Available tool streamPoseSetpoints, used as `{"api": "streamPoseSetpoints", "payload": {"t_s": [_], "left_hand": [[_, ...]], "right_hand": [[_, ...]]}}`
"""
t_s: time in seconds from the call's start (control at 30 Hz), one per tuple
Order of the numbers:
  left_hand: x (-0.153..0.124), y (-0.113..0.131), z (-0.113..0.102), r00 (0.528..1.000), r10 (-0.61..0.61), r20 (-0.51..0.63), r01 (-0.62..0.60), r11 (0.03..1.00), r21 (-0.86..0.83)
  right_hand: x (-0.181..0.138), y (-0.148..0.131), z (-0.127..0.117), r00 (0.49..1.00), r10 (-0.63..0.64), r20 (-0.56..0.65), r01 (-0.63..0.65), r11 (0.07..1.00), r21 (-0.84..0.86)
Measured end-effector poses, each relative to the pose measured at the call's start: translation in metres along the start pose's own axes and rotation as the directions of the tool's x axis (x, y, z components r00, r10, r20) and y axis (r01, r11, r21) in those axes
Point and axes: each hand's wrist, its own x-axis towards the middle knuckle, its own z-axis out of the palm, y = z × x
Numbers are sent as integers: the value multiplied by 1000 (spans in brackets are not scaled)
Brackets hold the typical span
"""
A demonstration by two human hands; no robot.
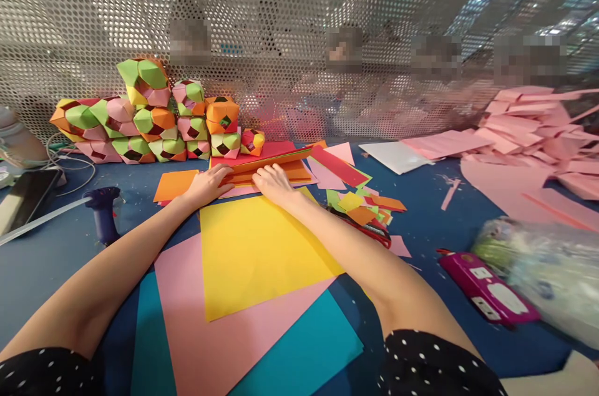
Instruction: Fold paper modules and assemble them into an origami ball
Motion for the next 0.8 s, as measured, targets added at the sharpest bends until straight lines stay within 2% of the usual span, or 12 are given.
{"api": "streamPoseSetpoints", "payload": {"t_s": [0.2, 0.5, 0.8], "left_hand": [[1, 1, -2, 1000, -29, 8, 29, 999, -12], [2, 2, -3, 997, -72, 21, 72, 997, -16], [1, 1, -3, 996, -82, 31, 82, 997, 4]], "right_hand": [[0, -4, -3, 1000, 16, -2, -16, 1000, 0], [-2, 1, -19, 996, -83, 19, 84, 996, -11], [3, 21, -7, 988, -151, -36, 149, 987, -51]]}}
